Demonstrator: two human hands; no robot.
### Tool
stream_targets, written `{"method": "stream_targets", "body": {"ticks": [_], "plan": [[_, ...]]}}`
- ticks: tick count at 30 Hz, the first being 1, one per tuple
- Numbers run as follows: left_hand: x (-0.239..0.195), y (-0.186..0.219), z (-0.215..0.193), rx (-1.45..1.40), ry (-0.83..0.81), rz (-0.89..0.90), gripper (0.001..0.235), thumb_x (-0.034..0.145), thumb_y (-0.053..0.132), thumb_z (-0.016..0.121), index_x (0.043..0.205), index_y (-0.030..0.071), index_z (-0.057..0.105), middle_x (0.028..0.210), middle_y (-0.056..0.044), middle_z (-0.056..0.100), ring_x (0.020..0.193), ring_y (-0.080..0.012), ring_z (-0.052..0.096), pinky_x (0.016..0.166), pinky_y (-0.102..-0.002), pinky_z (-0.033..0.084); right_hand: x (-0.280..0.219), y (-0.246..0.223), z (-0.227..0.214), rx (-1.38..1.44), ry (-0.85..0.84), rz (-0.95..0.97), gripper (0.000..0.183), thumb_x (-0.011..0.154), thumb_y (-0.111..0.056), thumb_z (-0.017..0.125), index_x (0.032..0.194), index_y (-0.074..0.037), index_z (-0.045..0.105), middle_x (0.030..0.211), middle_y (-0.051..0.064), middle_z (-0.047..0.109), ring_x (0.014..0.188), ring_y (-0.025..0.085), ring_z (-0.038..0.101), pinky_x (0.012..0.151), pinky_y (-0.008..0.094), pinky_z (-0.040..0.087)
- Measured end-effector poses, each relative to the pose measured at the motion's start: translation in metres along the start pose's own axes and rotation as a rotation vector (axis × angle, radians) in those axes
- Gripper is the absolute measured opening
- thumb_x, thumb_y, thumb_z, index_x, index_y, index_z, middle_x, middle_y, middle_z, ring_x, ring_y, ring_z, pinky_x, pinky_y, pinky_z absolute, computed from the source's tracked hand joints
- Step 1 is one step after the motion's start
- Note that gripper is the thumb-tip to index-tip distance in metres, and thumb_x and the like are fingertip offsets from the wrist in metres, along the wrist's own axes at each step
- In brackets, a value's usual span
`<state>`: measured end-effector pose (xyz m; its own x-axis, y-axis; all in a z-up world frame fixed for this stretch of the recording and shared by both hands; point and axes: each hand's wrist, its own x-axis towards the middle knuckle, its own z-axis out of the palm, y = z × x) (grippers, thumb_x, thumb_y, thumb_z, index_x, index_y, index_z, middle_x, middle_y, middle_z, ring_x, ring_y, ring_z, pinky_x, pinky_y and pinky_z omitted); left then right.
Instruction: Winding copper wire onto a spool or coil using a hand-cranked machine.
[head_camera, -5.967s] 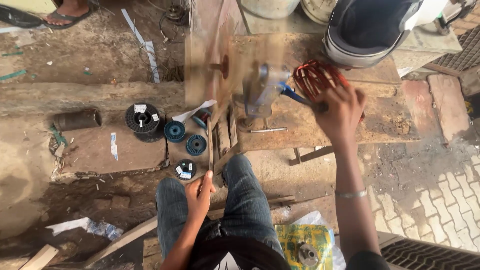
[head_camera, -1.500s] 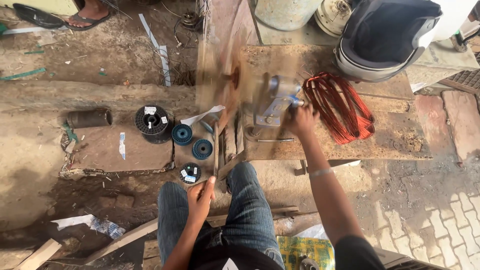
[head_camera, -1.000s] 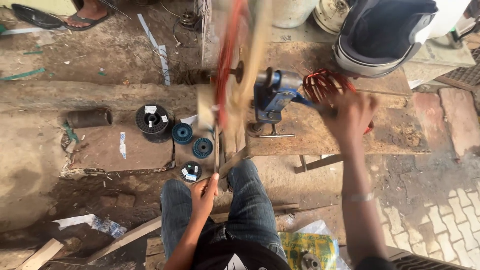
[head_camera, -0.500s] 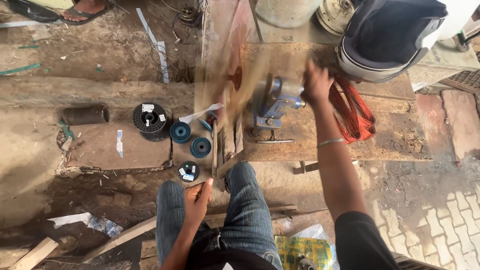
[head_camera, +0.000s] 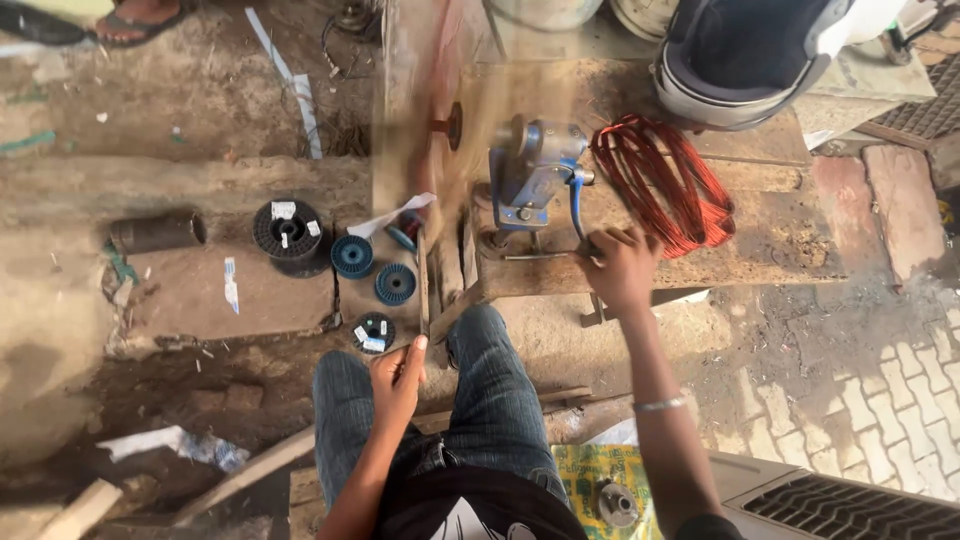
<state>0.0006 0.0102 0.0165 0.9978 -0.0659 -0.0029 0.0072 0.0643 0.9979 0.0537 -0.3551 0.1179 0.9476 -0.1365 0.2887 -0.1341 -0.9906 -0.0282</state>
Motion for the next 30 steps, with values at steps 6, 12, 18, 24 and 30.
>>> {"method": "stream_targets", "body": {"ticks": [6,12,18,24,30], "plan": [[-0.003,-0.015,0.001,-0.003,-0.002,0.046,0.056,0.101,0.028,0.062,0.051,0.008,0.05,0.044,0.003,0.044,0.039,-0.0047,0.034,0.042,-0.027,0.023,0.039,0.007,-0.076,-0.097,0.363,-0.17,0.015,0.087,-0.03,0.088,0.086,-0.021,0.075,0.077,-0.004,0.063,0.088,0.018,0.055,0.091,0.039,0.035],[-0.001,-0.021,0.006,-0.029,-0.022,0.055,0.053,0.099,0.027,0.063,0.05,0.008,0.054,0.043,0.003,0.048,0.036,-0.0047,0.037,0.039,-0.027,0.026,0.138,0.006,-0.089,0.124,0.318,-0.056,0.019,0.096,-0.032,0.085,0.101,-0.018,0.073,0.074,0.001,0.061,0.076,0.018,0.056,0.079,0.04,0.038],[-0.002,-0.043,0.002,-0.009,-0.024,0.048,0.056,0.102,0.026,0.062,0.051,0.008,0.047,0.042,0.001,0.041,0.037,-0.0055,0.028,0.04,-0.028,0.021,0.213,0.045,0.025,-0.246,0.457,-0.036,0.034,0.088,-0.007,0.078,0.12,-0.014,0.07,0.107,0.004,0.072,0.107,0.026,0.063,0.09,0.056,0.046],[0.001,-0.035,0.003,-0.022,-0.015,0.012,0.056,0.102,0.026,0.061,0.05,0.008,0.048,0.042,0.001,0.042,0.037,-0.0057,0.028,0.039,-0.028,0.021,0.185,-0.011,0.033,-0.023,0.191,0.023,0.047,0.074,-0.021,0.086,0.119,-0.019,0.072,0.116,0.014,0.07,0.114,0.042,0.057,0.098,0.07,0.034],[0.0,-0.007,0.002,-0.055,0.0,0.059,0.053,0.102,0.023,0.06,0.053,0.007,0.053,0.045,0.001,0.051,0.039,-0.0047,0.041,0.04,-0.026,0.029,0.112,-0.017,0.067,-0.088,-0.077,0.115,0.021,0.082,-0.033,0.08,0.094,-0.017,0.076,0.112,0.007,0.072,0.118,0.031,0.058,0.109,0.069,0.026]]}}
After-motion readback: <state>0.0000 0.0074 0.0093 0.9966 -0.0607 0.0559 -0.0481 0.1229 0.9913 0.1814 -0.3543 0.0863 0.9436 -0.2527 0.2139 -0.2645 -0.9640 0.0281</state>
